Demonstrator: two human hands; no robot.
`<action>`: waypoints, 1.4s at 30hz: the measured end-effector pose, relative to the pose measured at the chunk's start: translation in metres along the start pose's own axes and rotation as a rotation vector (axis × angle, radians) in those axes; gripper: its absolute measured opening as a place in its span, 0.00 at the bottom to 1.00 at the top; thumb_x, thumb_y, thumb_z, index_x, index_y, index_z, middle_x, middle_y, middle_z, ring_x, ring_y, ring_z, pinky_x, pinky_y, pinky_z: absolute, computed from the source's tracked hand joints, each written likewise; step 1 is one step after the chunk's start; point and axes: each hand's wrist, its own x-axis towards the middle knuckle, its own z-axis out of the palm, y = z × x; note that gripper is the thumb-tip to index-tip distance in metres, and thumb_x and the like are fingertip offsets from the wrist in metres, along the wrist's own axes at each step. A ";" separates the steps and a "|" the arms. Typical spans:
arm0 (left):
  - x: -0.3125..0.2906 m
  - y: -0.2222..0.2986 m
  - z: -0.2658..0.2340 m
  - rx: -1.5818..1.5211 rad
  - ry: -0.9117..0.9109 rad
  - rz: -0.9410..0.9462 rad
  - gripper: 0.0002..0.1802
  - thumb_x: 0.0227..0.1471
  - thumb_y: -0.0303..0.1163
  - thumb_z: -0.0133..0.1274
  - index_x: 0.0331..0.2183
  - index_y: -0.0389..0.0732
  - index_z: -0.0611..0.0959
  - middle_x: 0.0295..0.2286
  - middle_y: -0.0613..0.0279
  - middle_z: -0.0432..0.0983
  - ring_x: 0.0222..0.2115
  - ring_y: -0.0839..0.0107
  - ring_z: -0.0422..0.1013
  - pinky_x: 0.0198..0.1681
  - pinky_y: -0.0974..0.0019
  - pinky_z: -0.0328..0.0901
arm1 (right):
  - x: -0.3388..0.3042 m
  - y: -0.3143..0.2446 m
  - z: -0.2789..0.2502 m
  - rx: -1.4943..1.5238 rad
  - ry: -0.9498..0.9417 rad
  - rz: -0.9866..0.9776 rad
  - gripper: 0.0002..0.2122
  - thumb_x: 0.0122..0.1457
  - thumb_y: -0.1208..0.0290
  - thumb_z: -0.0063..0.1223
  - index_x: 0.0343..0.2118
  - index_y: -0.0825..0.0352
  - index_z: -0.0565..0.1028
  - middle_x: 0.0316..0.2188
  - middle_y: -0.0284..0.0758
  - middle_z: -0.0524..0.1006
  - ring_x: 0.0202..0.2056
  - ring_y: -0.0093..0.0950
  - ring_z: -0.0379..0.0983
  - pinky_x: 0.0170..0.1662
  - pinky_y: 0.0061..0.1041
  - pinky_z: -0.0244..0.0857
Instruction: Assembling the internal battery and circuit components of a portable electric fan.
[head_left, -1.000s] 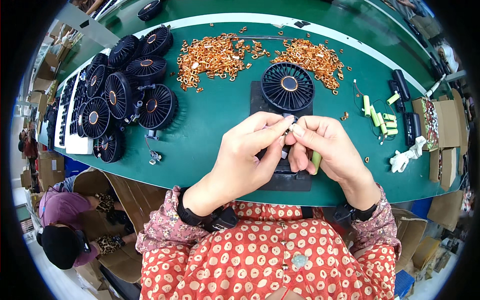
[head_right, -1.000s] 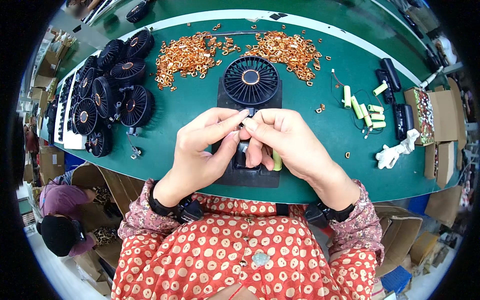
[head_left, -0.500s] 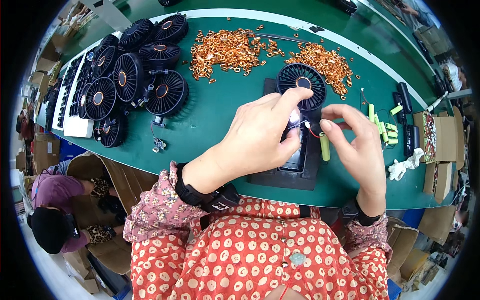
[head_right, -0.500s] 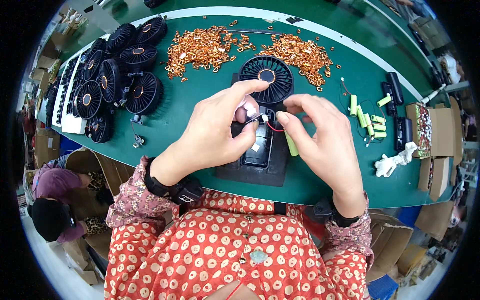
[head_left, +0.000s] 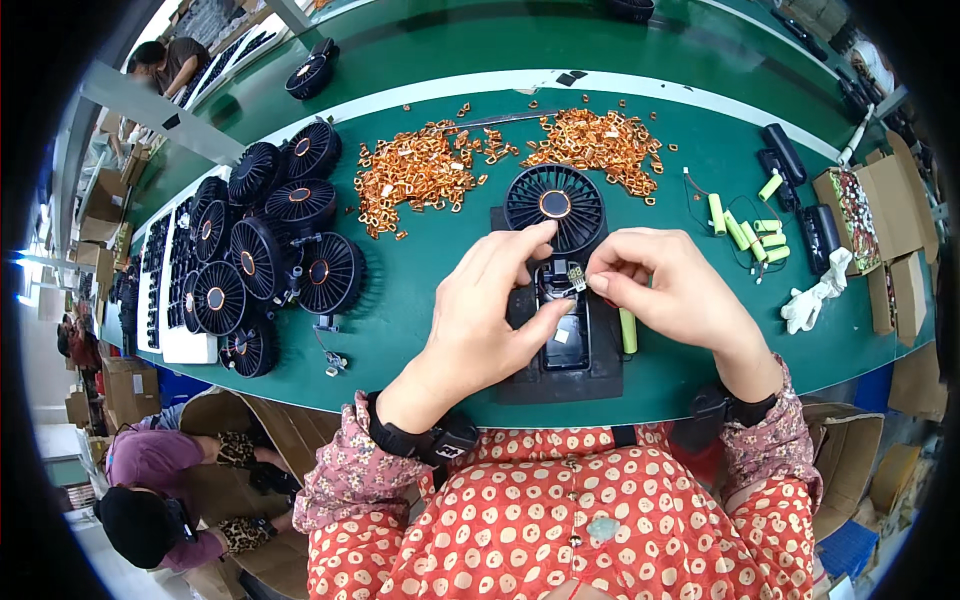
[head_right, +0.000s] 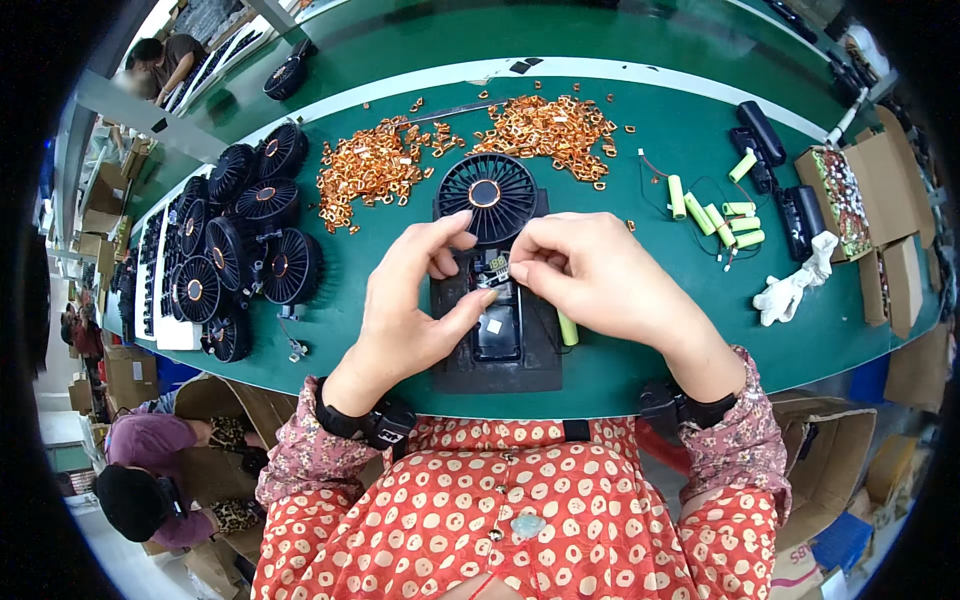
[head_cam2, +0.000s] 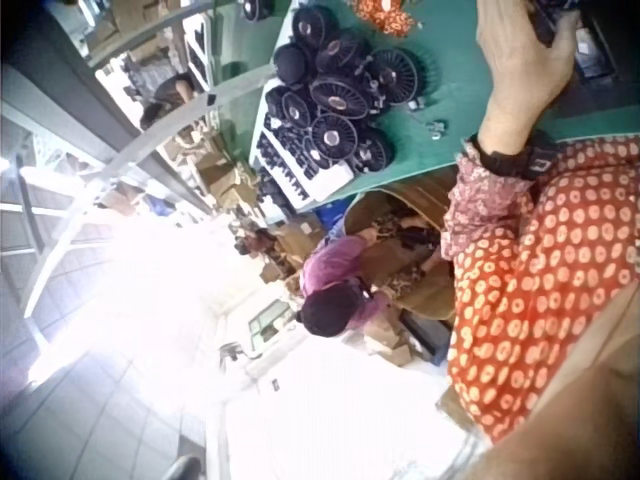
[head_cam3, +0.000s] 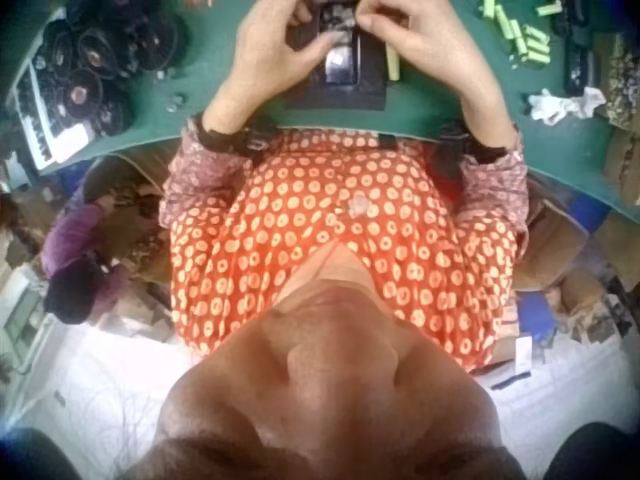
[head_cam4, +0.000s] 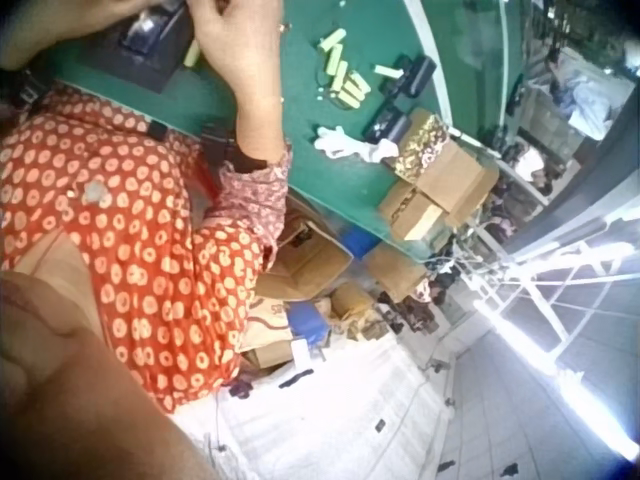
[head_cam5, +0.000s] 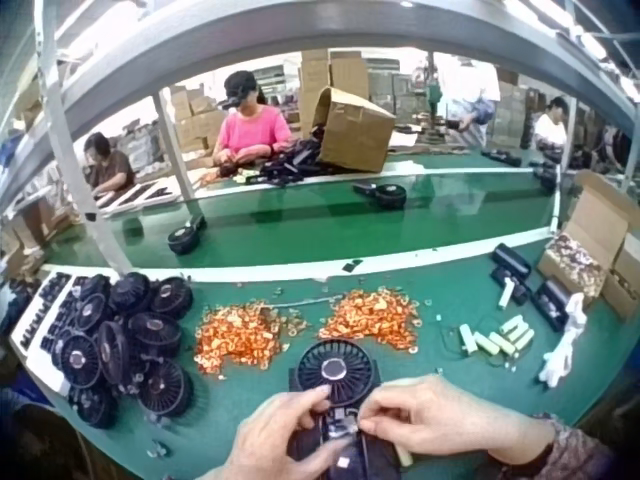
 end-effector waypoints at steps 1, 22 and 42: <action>-0.003 -0.002 -0.001 0.022 0.061 0.005 0.34 0.40 0.20 0.66 0.52 0.38 0.75 0.36 0.60 0.75 0.31 0.72 0.70 0.37 0.69 0.68 | 0.001 0.004 -0.001 0.012 0.006 -0.001 0.06 0.57 0.73 0.57 0.32 0.70 0.76 0.24 0.35 0.76 0.26 0.24 0.74 0.30 0.24 0.68; -0.023 -0.007 0.014 0.189 0.133 0.096 0.16 0.38 0.19 0.63 0.35 0.40 0.83 0.37 0.60 0.76 0.39 0.58 0.71 0.41 0.60 0.67 | -0.006 0.016 0.025 -0.062 0.194 -0.023 0.03 0.58 0.77 0.58 0.31 0.71 0.76 0.25 0.30 0.75 0.24 0.14 0.70 0.27 0.15 0.63; -0.027 -0.011 0.014 0.063 0.157 0.011 0.16 0.36 0.20 0.67 0.31 0.38 0.80 0.39 0.59 0.76 0.40 0.59 0.71 0.42 0.60 0.67 | 0.000 0.016 0.044 -0.099 0.315 -0.123 0.04 0.56 0.78 0.57 0.27 0.69 0.73 0.23 0.35 0.70 0.22 0.30 0.69 0.24 0.28 0.62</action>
